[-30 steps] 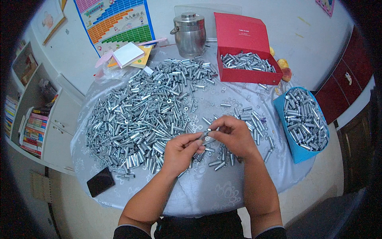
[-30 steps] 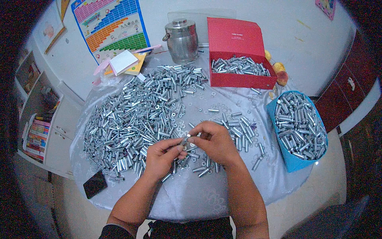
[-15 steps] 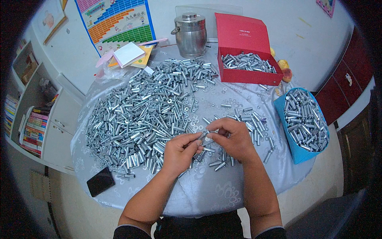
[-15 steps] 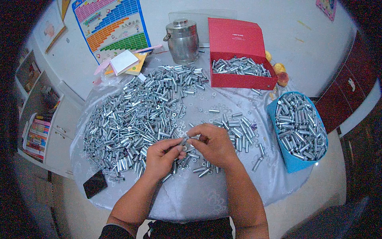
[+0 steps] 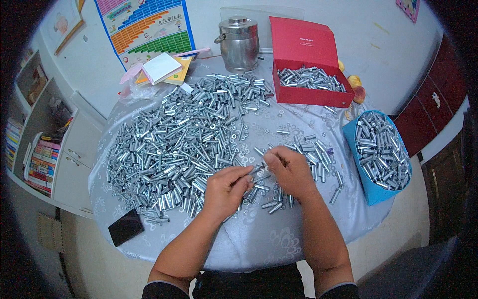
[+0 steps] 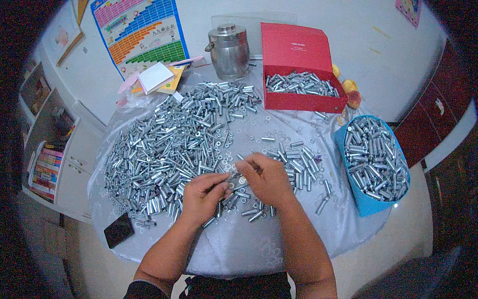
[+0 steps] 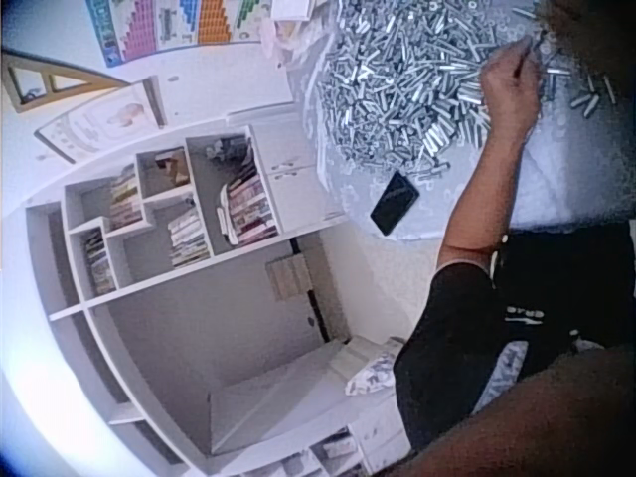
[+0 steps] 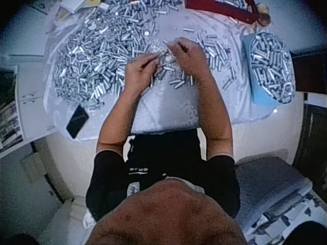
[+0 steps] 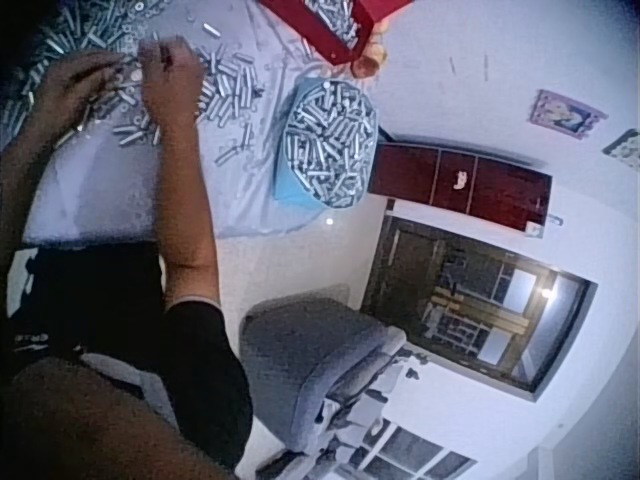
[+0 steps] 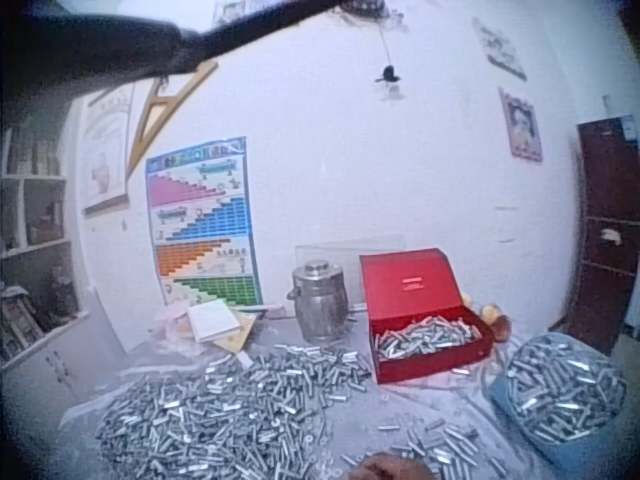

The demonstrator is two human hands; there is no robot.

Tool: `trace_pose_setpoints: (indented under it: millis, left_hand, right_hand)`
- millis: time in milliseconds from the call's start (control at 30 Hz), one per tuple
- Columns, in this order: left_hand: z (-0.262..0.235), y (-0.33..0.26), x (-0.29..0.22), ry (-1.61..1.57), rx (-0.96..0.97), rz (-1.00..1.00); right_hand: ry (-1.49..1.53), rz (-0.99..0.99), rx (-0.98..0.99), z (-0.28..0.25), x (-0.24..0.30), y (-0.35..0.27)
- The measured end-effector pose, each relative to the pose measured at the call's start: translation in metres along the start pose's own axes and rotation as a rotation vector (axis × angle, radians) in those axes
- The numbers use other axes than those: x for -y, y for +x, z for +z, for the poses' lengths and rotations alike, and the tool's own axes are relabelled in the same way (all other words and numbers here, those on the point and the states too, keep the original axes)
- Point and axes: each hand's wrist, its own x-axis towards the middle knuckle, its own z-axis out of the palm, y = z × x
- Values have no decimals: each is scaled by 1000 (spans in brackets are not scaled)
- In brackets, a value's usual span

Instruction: The person sits at a table covered with a white cloth and assembles small metal hardware components by hand. They pick up cylindrical metal pieces and washers from a large pile, fit them together, and place the assembled units into a blue container.

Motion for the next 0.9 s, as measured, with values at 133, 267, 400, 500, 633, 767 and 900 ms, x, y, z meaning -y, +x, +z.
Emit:
trace_pose_setpoints:
  millis: [133,267,400,500,633,767,900]
  left_hand:
    - [1,0,9,26,-26,66]
    - [0,1,-3,42,-19,55]
    - [2,0,-1,27,-38,47]
    - [1,0,-4,110,-29,126]
    - [2,1,-14,82,-38,68]
    - [1,0,-12,100,-45,21]
    - [2,0,-13,62,-39,10]
  right_hand:
    - [181,-55,56,-1,2,-2]
    - [-201,-35,122,-6,-1,0]
    - [158,-50,113,-5,11,-5]
    - [-29,-95,128,-7,3,-3]
    - [43,-81,99,-8,8,-4]
    - [55,-62,177,-12,5,-3]
    - [44,-96,155,-10,0,-1]
